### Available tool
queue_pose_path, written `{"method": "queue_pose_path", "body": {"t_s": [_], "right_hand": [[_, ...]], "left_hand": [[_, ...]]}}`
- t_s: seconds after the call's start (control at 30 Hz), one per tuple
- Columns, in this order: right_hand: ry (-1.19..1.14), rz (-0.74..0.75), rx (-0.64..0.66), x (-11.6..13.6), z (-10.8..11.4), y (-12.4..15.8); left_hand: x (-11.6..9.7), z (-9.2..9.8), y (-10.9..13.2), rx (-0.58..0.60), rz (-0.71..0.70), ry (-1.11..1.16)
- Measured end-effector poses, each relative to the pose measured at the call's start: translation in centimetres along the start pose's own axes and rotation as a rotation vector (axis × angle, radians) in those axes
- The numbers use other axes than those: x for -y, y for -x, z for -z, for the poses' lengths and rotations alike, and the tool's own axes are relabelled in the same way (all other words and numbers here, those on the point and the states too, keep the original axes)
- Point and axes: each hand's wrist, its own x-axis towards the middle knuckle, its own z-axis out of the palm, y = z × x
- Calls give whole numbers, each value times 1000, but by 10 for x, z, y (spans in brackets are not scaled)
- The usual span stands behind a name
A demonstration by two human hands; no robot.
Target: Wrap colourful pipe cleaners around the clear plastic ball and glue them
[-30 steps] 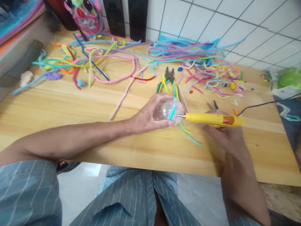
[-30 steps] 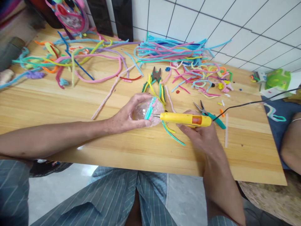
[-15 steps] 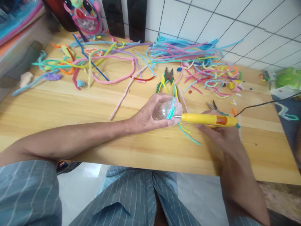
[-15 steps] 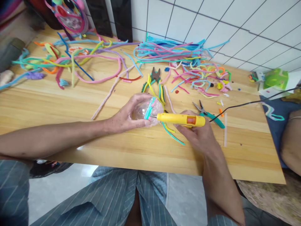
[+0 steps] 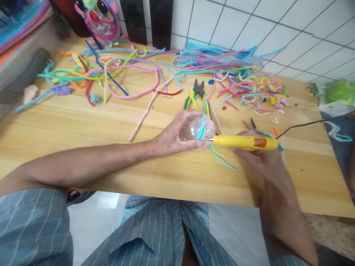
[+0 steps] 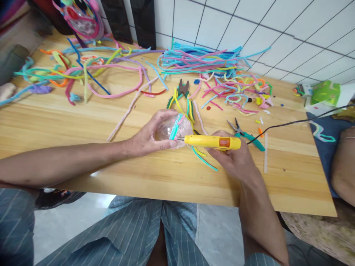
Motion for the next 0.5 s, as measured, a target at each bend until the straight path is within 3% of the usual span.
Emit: {"method": "queue_pose_path", "body": {"t_s": [0.17, 0.37, 0.5], "right_hand": [[18, -7, -89, 0, -1, 0], [24, -47, -19, 1, -1, 1], [-1, 3, -61, 0, -1, 0]], "left_hand": [[-4, 2, -2, 30, 26, -5], [-4, 1, -1, 17, 56, 6], [-3, 1, -2, 15, 47, -1]]}}
